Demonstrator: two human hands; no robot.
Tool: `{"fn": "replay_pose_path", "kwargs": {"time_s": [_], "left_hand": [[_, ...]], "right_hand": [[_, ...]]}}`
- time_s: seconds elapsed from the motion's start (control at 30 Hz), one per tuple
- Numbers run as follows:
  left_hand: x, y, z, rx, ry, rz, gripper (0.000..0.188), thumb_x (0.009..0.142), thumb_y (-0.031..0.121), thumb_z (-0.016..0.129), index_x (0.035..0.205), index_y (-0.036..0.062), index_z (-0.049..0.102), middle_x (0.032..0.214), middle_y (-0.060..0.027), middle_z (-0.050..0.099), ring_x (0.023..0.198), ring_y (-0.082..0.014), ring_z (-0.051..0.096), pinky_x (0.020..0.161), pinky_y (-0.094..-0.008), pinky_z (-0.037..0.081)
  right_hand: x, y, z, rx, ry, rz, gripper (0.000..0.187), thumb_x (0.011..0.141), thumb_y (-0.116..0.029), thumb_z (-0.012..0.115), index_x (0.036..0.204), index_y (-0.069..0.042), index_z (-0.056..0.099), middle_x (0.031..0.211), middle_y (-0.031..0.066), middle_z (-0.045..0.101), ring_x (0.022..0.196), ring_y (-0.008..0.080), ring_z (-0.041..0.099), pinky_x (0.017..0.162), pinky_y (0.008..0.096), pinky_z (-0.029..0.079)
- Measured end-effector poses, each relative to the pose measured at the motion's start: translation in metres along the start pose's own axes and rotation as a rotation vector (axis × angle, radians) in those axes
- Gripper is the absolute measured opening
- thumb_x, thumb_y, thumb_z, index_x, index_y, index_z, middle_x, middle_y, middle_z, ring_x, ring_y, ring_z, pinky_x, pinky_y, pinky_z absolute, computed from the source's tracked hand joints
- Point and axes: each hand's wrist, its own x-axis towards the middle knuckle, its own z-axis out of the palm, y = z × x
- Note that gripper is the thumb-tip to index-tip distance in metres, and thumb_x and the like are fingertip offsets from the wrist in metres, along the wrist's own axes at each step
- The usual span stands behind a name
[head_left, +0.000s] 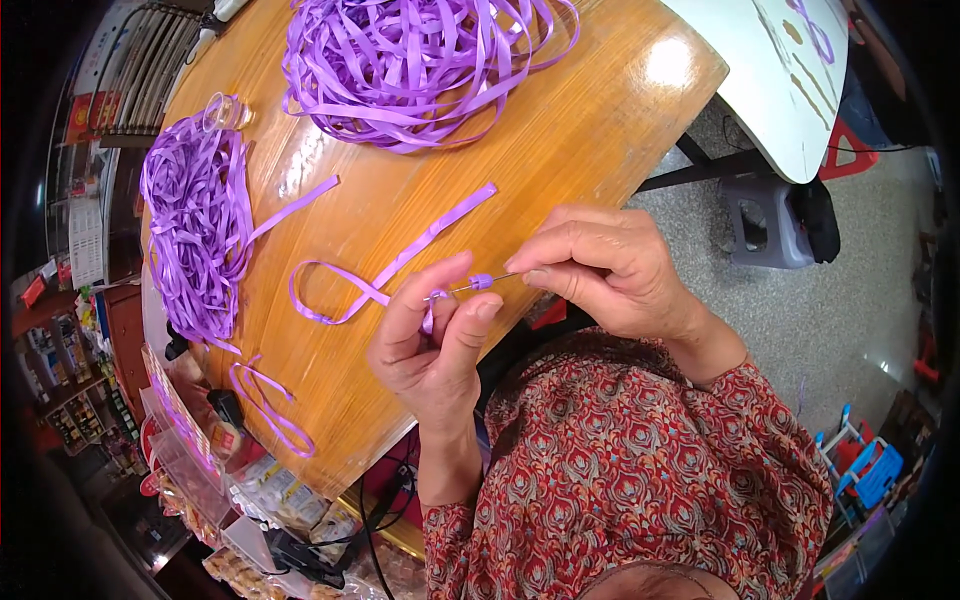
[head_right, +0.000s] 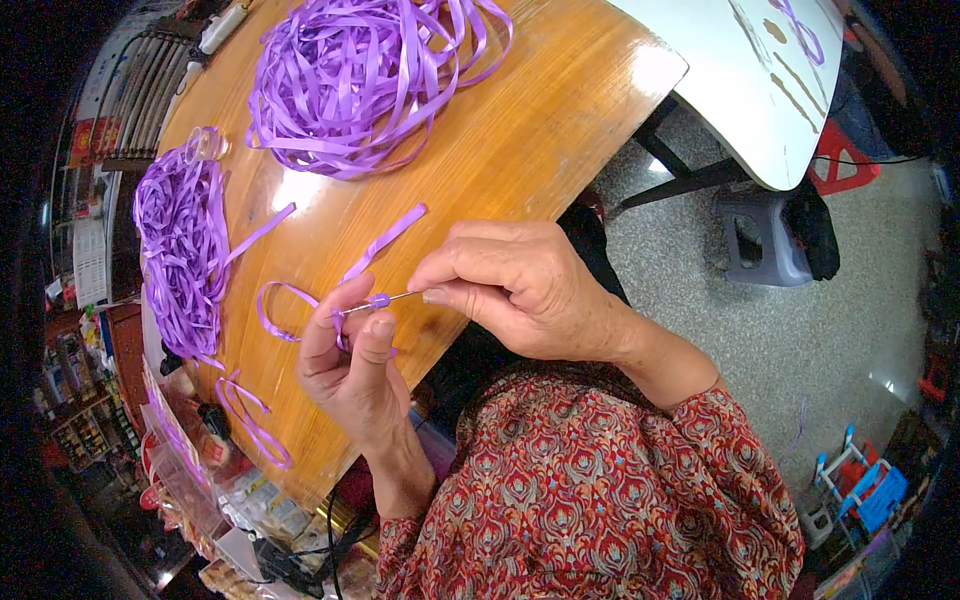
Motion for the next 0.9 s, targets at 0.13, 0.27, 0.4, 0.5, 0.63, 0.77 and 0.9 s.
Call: {"fn": "replay_pose_path", "kwargs": {"time_s": [0.13, 0.27, 0.4, 0.5, 0.63, 0.77, 0.9], "left_hand": [[0.003, -0.005, -0.002, 0.040, -0.035, 0.090, 0.027, 0.072, -0.005, 0.074, 0.098, -0.0018, 0.066, 0.073, 0.0055, 0.046, 0.060, -0.0019, 0.036, 0.053, -0.0159, 0.027], [0.006, 0.001, 0.001, 0.068, -0.070, 0.107, 0.024, 0.071, -0.003, 0.075, 0.093, 0.0004, 0.065, 0.081, 0.0007, 0.051, 0.071, -0.0063, 0.045, 0.063, -0.0184, 0.035], [0.009, 0.001, -0.003, 0.102, -0.135, 0.171, 0.022, 0.071, -0.004, 0.074, 0.090, 0.0008, 0.064, 0.088, -0.0033, 0.053, 0.079, -0.0105, 0.049, 0.070, -0.0213, 0.039], [0.010, 0.001, -0.003, 0.045, -0.130, 0.165, 0.022, 0.071, -0.005, 0.072, 0.090, 0.0008, 0.063, 0.090, -0.0056, 0.053, 0.082, -0.0138, 0.050, 0.073, -0.0241, 0.041], [0.009, 0.003, -0.005, 0.023, -0.122, 0.155, 0.022, 0.073, -0.005, 0.071, 0.092, 0.0002, 0.062, 0.091, -0.0069, 0.053, 0.082, -0.0131, 0.050, 0.072, -0.0235, 0.041], [0.009, 0.001, -0.006, 0.016, -0.153, 0.140, 0.021, 0.074, -0.005, 0.069, 0.093, -0.0005, 0.061, 0.092, -0.0073, 0.053, 0.081, -0.0121, 0.051, 0.071, -0.0223, 0.041], [0.009, 0.001, -0.003, 0.006, -0.170, 0.120, 0.021, 0.074, -0.006, 0.068, 0.093, -0.0008, 0.061, 0.092, -0.0074, 0.054, 0.080, -0.0120, 0.051, 0.071, -0.0218, 0.041]], "right_hand": [[0.000, 0.000, 0.000, 0.002, 0.003, -0.011, 0.011, 0.076, 0.002, 0.067, 0.087, 0.001, 0.066, 0.076, 0.0102, 0.064, 0.067, 0.0205, 0.062, 0.058, 0.0280, 0.047], [0.000, -0.001, 0.001, 0.020, 0.004, 0.003, 0.011, 0.076, 0.002, 0.067, 0.087, 0.001, 0.066, 0.076, 0.0101, 0.064, 0.067, 0.0206, 0.062, 0.058, 0.0284, 0.048], [-0.001, -0.001, 0.001, 0.045, 0.001, -0.001, 0.011, 0.076, 0.001, 0.068, 0.087, 0.001, 0.067, 0.076, 0.0102, 0.064, 0.067, 0.0204, 0.062, 0.058, 0.0282, 0.048], [-0.002, 0.002, -0.002, 0.030, 0.007, -0.003, 0.011, 0.076, 0.001, 0.068, 0.087, 0.000, 0.067, 0.076, 0.0100, 0.064, 0.067, 0.0202, 0.062, 0.058, 0.0280, 0.048], [-0.004, 0.005, -0.002, 0.034, 0.012, -0.012, 0.011, 0.077, 0.001, 0.068, 0.087, 0.000, 0.067, 0.075, 0.0097, 0.064, 0.067, 0.0203, 0.062, 0.057, 0.0279, 0.047], [-0.006, 0.005, -0.005, 0.023, 0.008, -0.001, 0.010, 0.076, 0.001, 0.068, 0.087, 0.000, 0.067, 0.075, 0.0093, 0.064, 0.067, 0.0201, 0.062, 0.057, 0.0277, 0.047], [-0.008, 0.008, -0.008, 0.022, 0.020, 0.012, 0.010, 0.076, 0.001, 0.068, 0.086, 0.000, 0.067, 0.074, 0.0088, 0.063, 0.066, 0.0196, 0.061, 0.057, 0.0276, 0.047]]}}
